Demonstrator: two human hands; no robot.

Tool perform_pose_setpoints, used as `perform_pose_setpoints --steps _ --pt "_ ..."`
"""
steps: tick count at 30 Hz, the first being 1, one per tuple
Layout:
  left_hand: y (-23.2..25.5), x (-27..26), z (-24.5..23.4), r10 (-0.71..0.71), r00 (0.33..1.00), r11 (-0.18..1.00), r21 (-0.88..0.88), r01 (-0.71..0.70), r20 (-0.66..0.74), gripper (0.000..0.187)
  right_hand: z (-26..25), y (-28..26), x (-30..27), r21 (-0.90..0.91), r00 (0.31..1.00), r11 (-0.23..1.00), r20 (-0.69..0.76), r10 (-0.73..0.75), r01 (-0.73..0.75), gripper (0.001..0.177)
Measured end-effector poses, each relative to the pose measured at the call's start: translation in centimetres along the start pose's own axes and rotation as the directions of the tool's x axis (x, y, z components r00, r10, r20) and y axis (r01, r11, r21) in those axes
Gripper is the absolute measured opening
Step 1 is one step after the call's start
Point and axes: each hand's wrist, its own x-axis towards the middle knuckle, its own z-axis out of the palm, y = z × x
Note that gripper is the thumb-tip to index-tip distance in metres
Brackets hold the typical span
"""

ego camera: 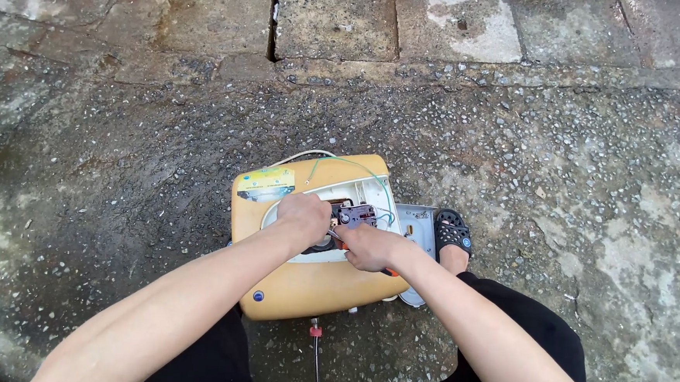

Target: Detaching electrical wires from a component inside an appliance using a screwdriver.

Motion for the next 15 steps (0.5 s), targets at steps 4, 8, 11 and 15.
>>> perform_pose_setpoints --steps 4,8,11,15 --pt "1.1 -0.4 0.4 0.057 0.998 0.972 0.228 -0.054 -0.003 0.027 -2.0 -1.8 -2.2 0.008 1.0 1.0 0.008 -0.013 0.013 0.034" --pt "-0.8 -3.2 -1.5 -0.039 0.998 0.949 0.31 0.055 -0.058 0.03 -2.6 -0.5 -1.7 0.147 0.994 0.988 -0.104 -0.024 0.04 0.053" --pt "-4.5 -6.9 -3.7 -0.262 0.962 0.934 0.23 0.274 -0.081 0.032 1.2 2.9 4.4 0.135 0.945 0.991 -0.32 0.062 -0.019 0.041" --pt "-8.4 -12.8 -6.1 -0.586 0.81 0.807 -0.099 0.582 -0.019 0.035 4.7 2.2 9.0 0.122 0.9 0.981 -0.392 0.189 -0.153 0.026"
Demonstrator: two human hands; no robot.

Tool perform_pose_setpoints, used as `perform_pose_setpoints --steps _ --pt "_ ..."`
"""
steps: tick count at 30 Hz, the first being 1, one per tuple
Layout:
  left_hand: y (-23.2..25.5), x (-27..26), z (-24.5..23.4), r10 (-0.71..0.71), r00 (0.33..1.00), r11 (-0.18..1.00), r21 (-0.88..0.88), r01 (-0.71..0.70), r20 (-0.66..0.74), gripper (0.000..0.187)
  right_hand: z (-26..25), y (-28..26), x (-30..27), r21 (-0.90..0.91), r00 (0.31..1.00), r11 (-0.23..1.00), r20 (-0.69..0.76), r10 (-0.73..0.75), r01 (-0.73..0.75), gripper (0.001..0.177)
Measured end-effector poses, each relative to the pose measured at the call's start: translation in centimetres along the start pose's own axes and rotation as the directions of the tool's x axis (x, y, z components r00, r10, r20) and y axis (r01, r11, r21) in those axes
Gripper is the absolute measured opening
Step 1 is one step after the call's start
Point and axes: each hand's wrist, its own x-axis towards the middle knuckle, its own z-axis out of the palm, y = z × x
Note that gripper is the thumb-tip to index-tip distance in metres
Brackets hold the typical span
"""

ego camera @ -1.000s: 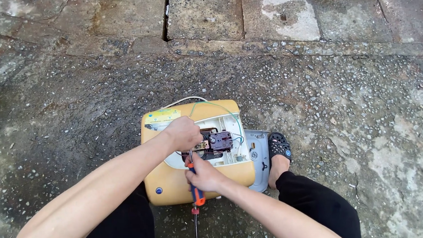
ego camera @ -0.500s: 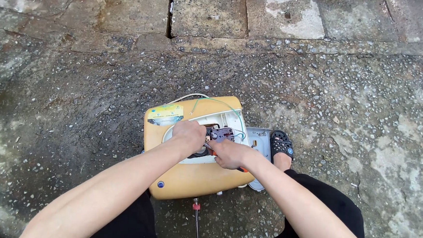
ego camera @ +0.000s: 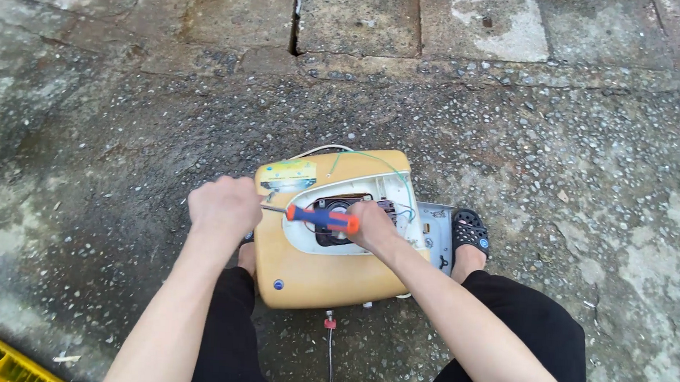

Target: Detaching electrical wires from a component inside an appliance using a screwdriver.

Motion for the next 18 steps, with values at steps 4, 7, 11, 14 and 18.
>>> perform_pose_setpoints --steps 4,7,11,14,18 --pt "-3.7 -3.7 -1.8 -0.11 0.992 0.958 -0.271 0.091 -0.055 0.038 1.9 -1.4 2.1 -0.23 0.997 0.973 -0.077 0.014 -0.031 0.034" --pt "-4.7 -4.1 -0.8 -0.084 0.996 0.879 -0.471 0.072 -0.005 0.035 2.7 -2.4 2.1 -0.333 1.0 0.943 -0.03 0.007 -0.016 0.039" --pt "-5.2 -3.7 0.1 -0.04 0.998 0.862 -0.507 0.006 -0.054 0.032 5.1 -1.4 3.9 -0.29 0.992 0.95 -0.083 0.095 -0.115 0.026" --pt "-4.8 -3.8 0.2 -0.012 0.997 0.864 -0.503 -0.025 -0.07 0.033 4.7 -0.9 4.1 -0.011 0.973 0.981 -0.134 0.189 -0.192 0.021" --pt "-4.7 -4.5 -0.6 0.021 0.997 0.846 -0.53 -0.06 -0.079 0.035 2.2 -2.5 2.4 0.204 0.979 0.97 -0.129 0.159 -0.131 0.02"
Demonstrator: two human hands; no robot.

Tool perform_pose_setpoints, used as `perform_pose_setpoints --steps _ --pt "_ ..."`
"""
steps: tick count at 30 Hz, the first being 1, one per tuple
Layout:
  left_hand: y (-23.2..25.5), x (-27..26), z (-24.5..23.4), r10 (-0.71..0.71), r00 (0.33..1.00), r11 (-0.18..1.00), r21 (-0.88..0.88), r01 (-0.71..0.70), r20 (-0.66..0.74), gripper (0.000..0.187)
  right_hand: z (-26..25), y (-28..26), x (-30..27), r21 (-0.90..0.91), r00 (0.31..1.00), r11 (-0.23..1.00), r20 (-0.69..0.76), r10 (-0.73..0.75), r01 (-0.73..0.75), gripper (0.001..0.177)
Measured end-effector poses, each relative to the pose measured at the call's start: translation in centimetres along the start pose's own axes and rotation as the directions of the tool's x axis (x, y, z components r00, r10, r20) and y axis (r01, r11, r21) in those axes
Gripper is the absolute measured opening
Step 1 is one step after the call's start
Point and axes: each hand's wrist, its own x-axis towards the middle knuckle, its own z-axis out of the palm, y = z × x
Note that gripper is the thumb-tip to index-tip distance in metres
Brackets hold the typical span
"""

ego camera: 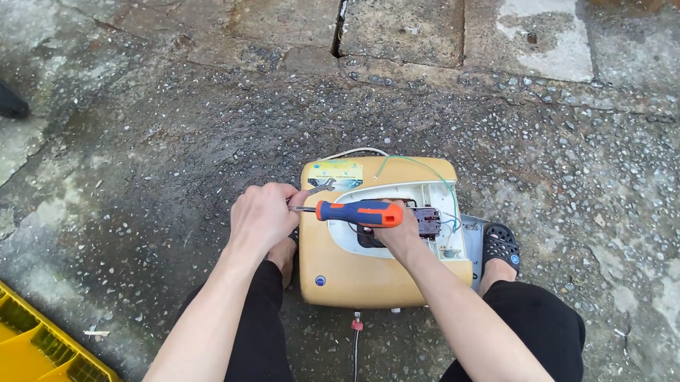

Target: Detaching electrical wires from a component inside an appliance using a screwdriver.

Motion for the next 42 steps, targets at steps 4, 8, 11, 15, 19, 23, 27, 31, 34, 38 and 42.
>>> perform_pose_setpoints --steps 4,8,11,15,19,23,27,31,34,38,42 --pt "-0.2 0.1 0.2 0.014 1.0 1.0 -0.009 -0.014 0.012 0.035 0.0 0.3 -0.6 0.088 1.0 0.996 0.028 -0.008 0.005 0.018" --pt "-0.6 0.5 0.5 0.008 1.0 1.0 0.014 -0.008 0.017 0.036 -1.3 -0.2 -1.4 0.127 0.999 0.991 0.044 0.031 -0.036 0.017" --pt "-0.5 0.6 0.7 0.022 1.0 0.999 0.029 -0.022 0.023 0.036 -2.0 0.3 -1.4 0.098 0.996 0.995 0.084 0.003 -0.011 0.02" --pt "-0.2 1.5 1.5 0.079 0.995 0.993 0.083 -0.084 0.065 0.037 -1.6 3.0 2.6 -0.319 0.96 0.916 0.218 -0.178 0.242 0.025" --pt "-0.5 5.5 6.1 0.182 0.977 0.939 0.277 -0.206 0.108 0.034 -10.7 -2.8 -2.8 0.053 0.975 0.996 0.207 -0.081 0.071 0.038" --pt "1.9 7.8 9.5 0.462 0.855 0.726 0.454 -0.517 0.236 0.032 -15.1 -8.8 -12.8 0.157 0.789 0.988 0.608 -0.094 -0.003 0.074" --pt "3.6 8.9 13.0 0.693 0.636 0.391 0.565 -0.726 0.338 0.025 -10.4 -6.9 -15.3 -0.013 0.712 0.97 0.682 -0.169 0.242 0.063" --pt "3.5 11.2 16.0 0.755 0.523 0.188 0.633 -0.751 0.396 0.027 -7.0 -4.7 -15.4 0.062 0.752 0.987 0.642 -0.151 0.145 0.04" --pt "4.0 11.8 15.8 0.758 0.484 0.106 0.649 -0.753 0.438 0.03 -5.6 -3.7 -14.5 0.092 0.792 0.987 0.588 -0.164 0.135 0.043" --pt "5.4 12.7 16.4 0.769 0.428 0.029 0.642 -0.766 0.476 0.031 -6.7 -4.8 -14.9 0.176 0.778 0.983 0.608 -0.157 0.06 0.045" --pt "7.1 13.1 16.5 0.735 0.384 -0.089 0.642 -0.762 0.558 0.029 -6.6 -4.8 -15.0 0.297 0.775 0.954 0.611 -0.162 -0.035 0.044"
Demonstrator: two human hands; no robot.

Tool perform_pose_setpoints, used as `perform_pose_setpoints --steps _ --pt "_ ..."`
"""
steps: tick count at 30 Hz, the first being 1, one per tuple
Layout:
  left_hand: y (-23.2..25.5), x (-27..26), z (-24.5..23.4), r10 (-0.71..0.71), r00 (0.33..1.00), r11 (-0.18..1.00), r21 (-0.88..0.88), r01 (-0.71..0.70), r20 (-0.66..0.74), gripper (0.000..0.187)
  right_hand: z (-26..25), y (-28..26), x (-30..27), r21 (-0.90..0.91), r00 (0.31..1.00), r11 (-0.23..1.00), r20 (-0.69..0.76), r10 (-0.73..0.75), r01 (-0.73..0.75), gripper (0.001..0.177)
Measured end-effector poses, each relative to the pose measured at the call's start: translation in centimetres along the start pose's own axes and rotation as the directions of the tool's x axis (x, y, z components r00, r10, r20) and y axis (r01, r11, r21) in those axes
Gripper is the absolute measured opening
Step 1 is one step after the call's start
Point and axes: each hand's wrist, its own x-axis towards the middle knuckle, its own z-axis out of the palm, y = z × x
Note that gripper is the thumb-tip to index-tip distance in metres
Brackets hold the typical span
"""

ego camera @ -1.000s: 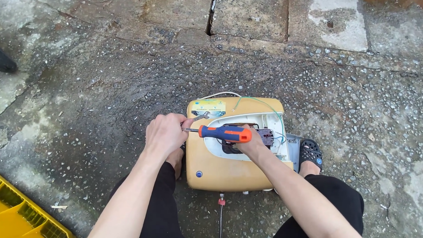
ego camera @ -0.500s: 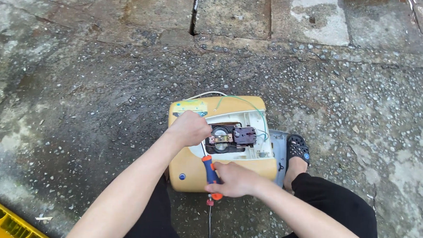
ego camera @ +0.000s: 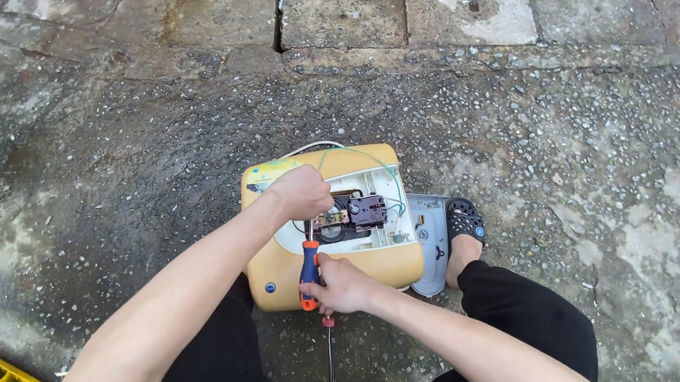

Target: Detaching electrical wires from a component inside an appliance using a screwdriver.

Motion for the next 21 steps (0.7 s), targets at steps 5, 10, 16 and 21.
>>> perform_pose_setpoints --steps 5,10,16,21 --pt "0.1 1.1 -0.3 0.041 0.999 0.999 0.025 -0.042 0.024 0.027 -0.2 0.0 -0.6 0.055 1.0 0.999 0.012 0.003 -0.004 0.047" --pt "-0.5 1.6 0.9 0.029 0.998 0.999 -0.031 -0.027 0.061 0.023 -1.6 0.1 -0.9 0.0 0.999 1.0 0.031 0.011 -0.011 0.048" --pt "-0.4 0.4 0.3 -0.022 0.994 0.995 -0.097 0.033 0.109 0.03 -2.2 0.0 -1.5 -0.145 0.998 0.989 0.055 0.024 -0.015 0.045" --pt "0.7 0.7 -1.6 0.079 0.993 0.996 0.045 -0.083 0.092 0.028 -1.6 -0.4 -1.4 -0.056 0.999 0.998 0.051 0.008 -0.005 0.044"
